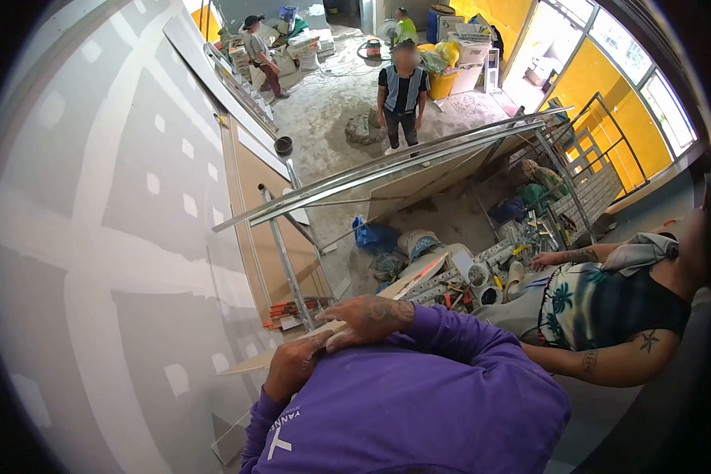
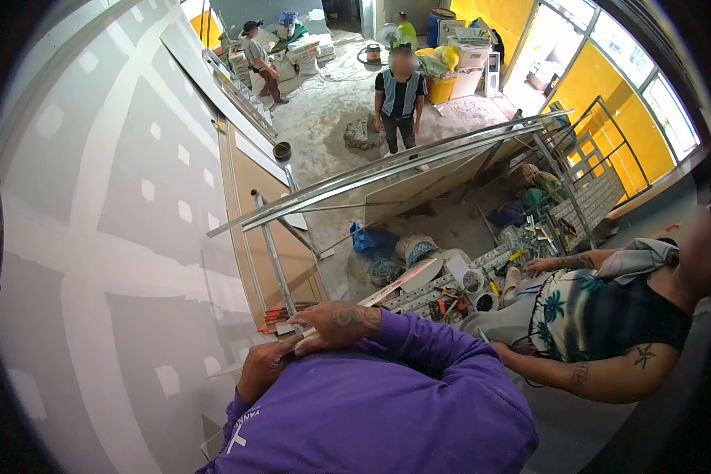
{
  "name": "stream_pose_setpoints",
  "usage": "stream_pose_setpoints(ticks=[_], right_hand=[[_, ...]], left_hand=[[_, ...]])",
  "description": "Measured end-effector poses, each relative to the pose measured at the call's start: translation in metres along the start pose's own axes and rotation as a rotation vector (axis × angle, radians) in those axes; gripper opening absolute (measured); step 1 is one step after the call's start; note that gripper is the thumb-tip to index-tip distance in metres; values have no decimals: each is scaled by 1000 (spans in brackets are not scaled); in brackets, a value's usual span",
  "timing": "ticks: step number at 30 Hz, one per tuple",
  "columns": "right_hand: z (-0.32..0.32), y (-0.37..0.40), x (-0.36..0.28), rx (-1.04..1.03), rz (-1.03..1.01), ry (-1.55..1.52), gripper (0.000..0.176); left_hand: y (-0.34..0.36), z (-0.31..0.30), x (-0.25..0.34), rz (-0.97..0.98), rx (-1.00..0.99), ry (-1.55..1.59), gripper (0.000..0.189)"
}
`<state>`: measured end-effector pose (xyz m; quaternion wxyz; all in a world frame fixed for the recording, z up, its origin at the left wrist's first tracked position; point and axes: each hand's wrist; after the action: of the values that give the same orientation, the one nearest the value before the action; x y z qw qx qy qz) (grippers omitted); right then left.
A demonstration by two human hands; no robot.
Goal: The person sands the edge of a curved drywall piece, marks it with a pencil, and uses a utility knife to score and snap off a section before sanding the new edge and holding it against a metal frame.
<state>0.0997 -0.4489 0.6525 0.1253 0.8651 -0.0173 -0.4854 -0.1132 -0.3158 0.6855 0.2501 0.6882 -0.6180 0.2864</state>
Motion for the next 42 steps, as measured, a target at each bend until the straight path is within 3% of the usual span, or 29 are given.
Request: stream_pose_setpoints(ticks=[19,25,28,30,32,34,38,40,42], right_hand=[[2,13,-12,42,17,-14,78],[-5,15,-22,-44,96,-35,84],[13,7,7,95,-87,-119,98],[-6,13,13,229,-76,-130,117],[-36,2,33,484,-148,182,125],[-87,12,8,535,50,430,132],[-154,-11,5,627,145,738,135],[-175,-36,25,562,282,768,136],[-187,-75,100,539,190,625,146]], left_hand=[[5,10,-9,67,42,-13,45],[5,6,-3,54,9,-22,40],[5,5,-1,64,25,-21,41],[9,7,-5,27,-3,-6,43],[7,8,-7,18,-3,6,46],[8,8,-4,29,16,18,48],[7,9,-5,40,-15,15,48],[10,14,-10,53,6,40,45],[8,12,-7,66,5,30,45]])
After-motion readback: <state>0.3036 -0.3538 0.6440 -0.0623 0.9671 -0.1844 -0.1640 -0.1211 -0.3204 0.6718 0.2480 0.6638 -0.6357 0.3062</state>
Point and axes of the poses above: each hand's wrist, its own y-axis away from the middle knuckle, its own z-axis out of the palm, x = y × z, and after that the axes turned 5 degrees about z, right-handed
